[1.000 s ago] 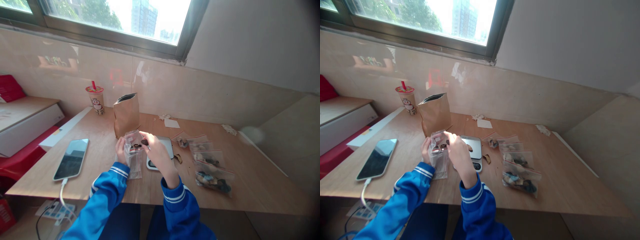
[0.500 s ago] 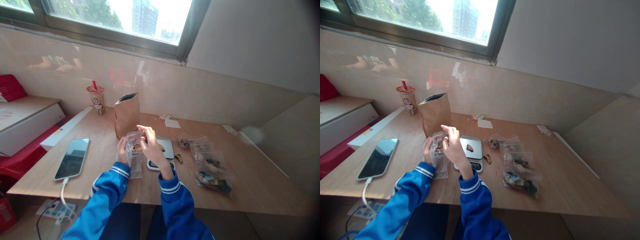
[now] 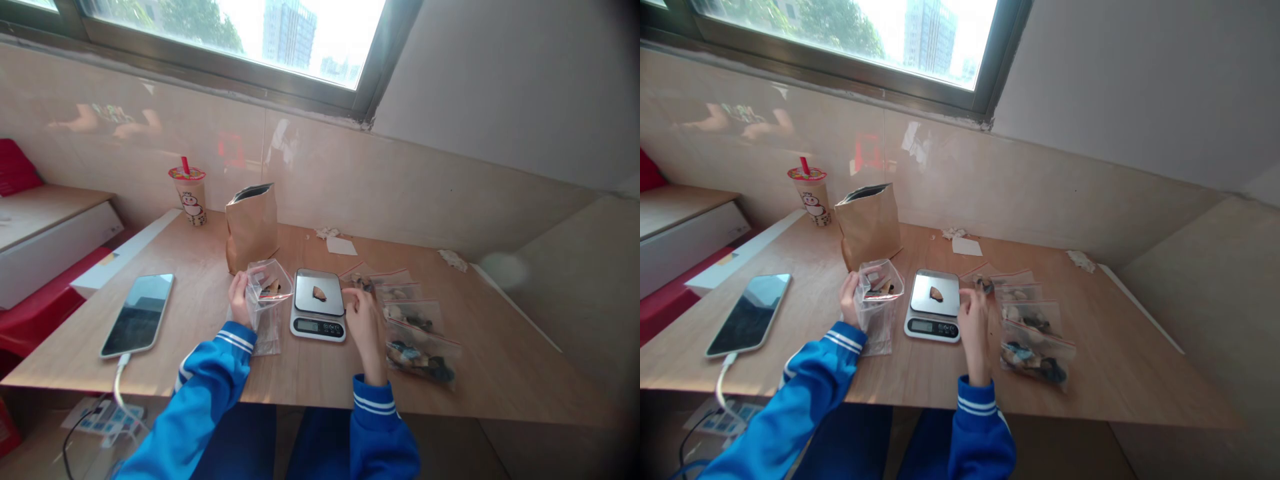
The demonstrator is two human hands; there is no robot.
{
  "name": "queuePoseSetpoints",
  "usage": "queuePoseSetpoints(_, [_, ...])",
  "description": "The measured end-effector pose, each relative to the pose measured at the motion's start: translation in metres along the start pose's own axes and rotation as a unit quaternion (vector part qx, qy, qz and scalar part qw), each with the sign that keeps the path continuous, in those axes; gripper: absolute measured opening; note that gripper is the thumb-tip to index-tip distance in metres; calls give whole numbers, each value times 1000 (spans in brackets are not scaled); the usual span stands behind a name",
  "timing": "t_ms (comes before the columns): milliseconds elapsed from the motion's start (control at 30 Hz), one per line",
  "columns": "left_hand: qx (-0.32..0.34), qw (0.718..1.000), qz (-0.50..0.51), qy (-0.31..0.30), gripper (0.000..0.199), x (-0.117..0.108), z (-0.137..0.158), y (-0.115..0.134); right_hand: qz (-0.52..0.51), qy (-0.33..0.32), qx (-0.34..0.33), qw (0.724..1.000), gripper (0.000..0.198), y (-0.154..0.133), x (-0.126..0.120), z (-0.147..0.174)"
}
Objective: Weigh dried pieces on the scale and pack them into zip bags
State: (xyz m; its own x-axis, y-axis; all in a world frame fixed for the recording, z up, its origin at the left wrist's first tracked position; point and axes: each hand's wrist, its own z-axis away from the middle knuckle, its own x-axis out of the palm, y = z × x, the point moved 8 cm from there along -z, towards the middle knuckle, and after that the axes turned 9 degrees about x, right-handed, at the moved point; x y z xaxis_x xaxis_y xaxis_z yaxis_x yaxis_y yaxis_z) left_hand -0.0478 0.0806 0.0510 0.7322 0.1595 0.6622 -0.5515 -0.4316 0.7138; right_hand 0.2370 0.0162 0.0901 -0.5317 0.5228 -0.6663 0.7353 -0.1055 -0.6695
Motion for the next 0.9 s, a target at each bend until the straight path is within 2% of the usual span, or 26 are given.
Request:
queuePoseSetpoints(67, [0, 1000, -1, 2, 31, -1, 1, 0, 72, -22, 32, 997, 33, 33, 4, 4])
queuePoseSetpoints(133, [0, 1000, -4, 2, 32, -3, 2, -1, 92, -41, 43, 994, 31, 51, 10, 7])
queuePoseSetpoints(233, [-3, 1000, -1, -2, 32, -6, 2, -4, 48, -45, 56, 996, 29, 58, 12, 6])
queuePoseSetpoints(300, [-1, 1000, 2, -6, 32, -6, 1, -4, 0, -28, 78, 997, 30, 52, 5, 2])
queuePoseSetpoints(367, [3, 1000, -1, -10, 32, -4, 2, -2, -72, -6, 87, 994, 30, 33, -5, -4])
queuePoseSetpoints(433, [5, 1000, -15, -15, 31, -1, 2, 0, -170, -7, 68, 983, 28, -1, -13, -10])
queuePoseSetpoints(533, [0, 999, -29, -18, 29, 1, 4, 2, -308, -77, 22, 948, 26, -67, -9, -18])
queuePoseSetpoints(600, [-3, 999, -30, -21, 29, 2, 5, 1, -350, -118, -6, 929, 25, -107, -1, -20])
queuePoseSetpoints(700, [2, 999, -28, -31, 29, 3, 5, 1, -346, -163, -38, 923, 25, -147, 13, -17])
queuePoseSetpoints(800, [4, 999, -23, -34, 29, 2, 4, 0, -324, -182, -48, 927, 25, -155, 21, -11])
queuePoseSetpoints(900, [5, 999, -26, -33, 29, 2, 3, 1, -319, -170, -21, 932, 25, -126, 15, -9])
